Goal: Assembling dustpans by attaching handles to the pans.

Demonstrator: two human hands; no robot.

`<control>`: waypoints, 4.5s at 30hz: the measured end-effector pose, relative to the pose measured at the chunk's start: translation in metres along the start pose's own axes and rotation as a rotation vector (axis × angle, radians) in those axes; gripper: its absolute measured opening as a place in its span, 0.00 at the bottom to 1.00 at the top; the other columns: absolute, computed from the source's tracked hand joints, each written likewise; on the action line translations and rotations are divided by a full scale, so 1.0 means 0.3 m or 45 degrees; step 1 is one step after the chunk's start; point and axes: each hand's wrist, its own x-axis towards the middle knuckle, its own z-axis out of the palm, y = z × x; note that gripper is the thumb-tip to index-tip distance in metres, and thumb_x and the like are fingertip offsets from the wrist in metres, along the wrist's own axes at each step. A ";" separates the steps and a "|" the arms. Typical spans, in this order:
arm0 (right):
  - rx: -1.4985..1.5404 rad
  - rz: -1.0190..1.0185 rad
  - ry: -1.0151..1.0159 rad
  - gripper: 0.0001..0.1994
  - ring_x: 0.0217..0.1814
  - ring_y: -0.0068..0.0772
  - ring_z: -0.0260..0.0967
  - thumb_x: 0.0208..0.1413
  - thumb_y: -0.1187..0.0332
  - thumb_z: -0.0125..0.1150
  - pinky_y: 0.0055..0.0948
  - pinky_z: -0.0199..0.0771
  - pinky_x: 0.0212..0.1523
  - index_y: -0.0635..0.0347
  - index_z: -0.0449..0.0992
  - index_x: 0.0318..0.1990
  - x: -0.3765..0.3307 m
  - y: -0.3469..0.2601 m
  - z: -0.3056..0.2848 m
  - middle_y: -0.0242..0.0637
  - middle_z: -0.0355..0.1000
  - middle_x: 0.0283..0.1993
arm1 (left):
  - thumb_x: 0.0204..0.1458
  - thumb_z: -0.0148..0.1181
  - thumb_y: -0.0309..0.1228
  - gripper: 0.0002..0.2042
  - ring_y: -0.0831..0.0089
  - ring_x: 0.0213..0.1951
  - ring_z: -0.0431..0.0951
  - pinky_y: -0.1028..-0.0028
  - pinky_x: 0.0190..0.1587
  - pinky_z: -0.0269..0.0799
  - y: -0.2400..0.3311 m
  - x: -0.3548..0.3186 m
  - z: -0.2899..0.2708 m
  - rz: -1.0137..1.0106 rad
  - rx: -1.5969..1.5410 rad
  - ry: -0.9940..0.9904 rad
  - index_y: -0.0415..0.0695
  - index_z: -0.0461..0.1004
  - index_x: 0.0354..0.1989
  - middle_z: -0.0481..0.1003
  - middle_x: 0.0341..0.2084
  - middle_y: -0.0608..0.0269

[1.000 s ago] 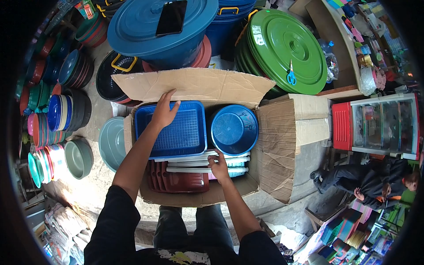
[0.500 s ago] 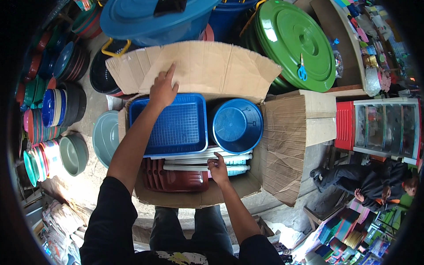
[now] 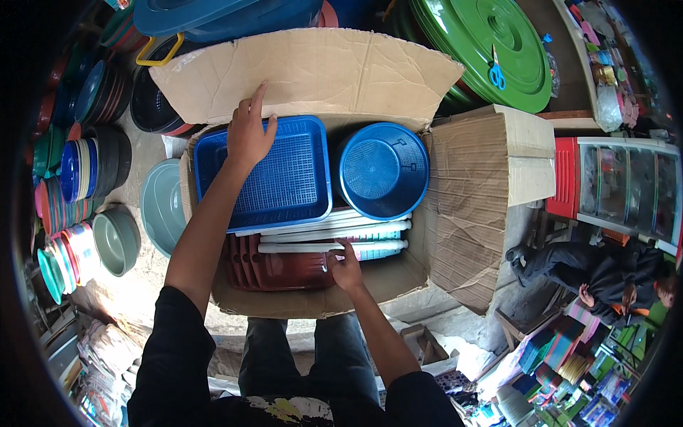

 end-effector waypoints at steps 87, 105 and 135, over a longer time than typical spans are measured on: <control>-1.514 -1.051 0.072 0.24 0.37 0.57 0.73 0.61 0.49 0.48 0.49 0.73 0.34 0.48 0.63 0.61 -1.164 -1.122 -0.045 0.49 0.75 0.39 | 0.38 0.61 0.17 0.21 0.56 0.56 0.67 0.65 0.59 0.63 0.085 -0.679 -1.197 0.095 -0.929 0.363 0.42 0.77 0.46 0.68 0.46 0.51; -1.691 -1.185 0.354 0.23 0.25 0.50 0.74 0.62 0.48 0.43 0.45 0.74 0.24 0.46 0.67 0.59 -1.197 -1.065 -0.009 0.45 0.74 0.29 | 0.39 0.56 0.12 0.26 0.51 0.51 0.68 0.62 0.53 0.64 0.181 -0.705 -1.154 0.241 -0.689 0.461 0.44 0.76 0.50 0.66 0.41 0.47; -1.719 -1.014 0.604 0.26 0.30 0.50 0.75 0.52 0.40 0.55 0.43 0.74 0.30 0.55 0.76 0.42 -1.366 -1.114 -0.325 0.43 0.75 0.28 | 0.42 0.64 0.19 0.22 0.60 0.50 0.71 0.68 0.56 0.65 -0.099 -0.700 -1.082 -0.020 -0.776 0.586 0.43 0.77 0.50 0.67 0.47 0.53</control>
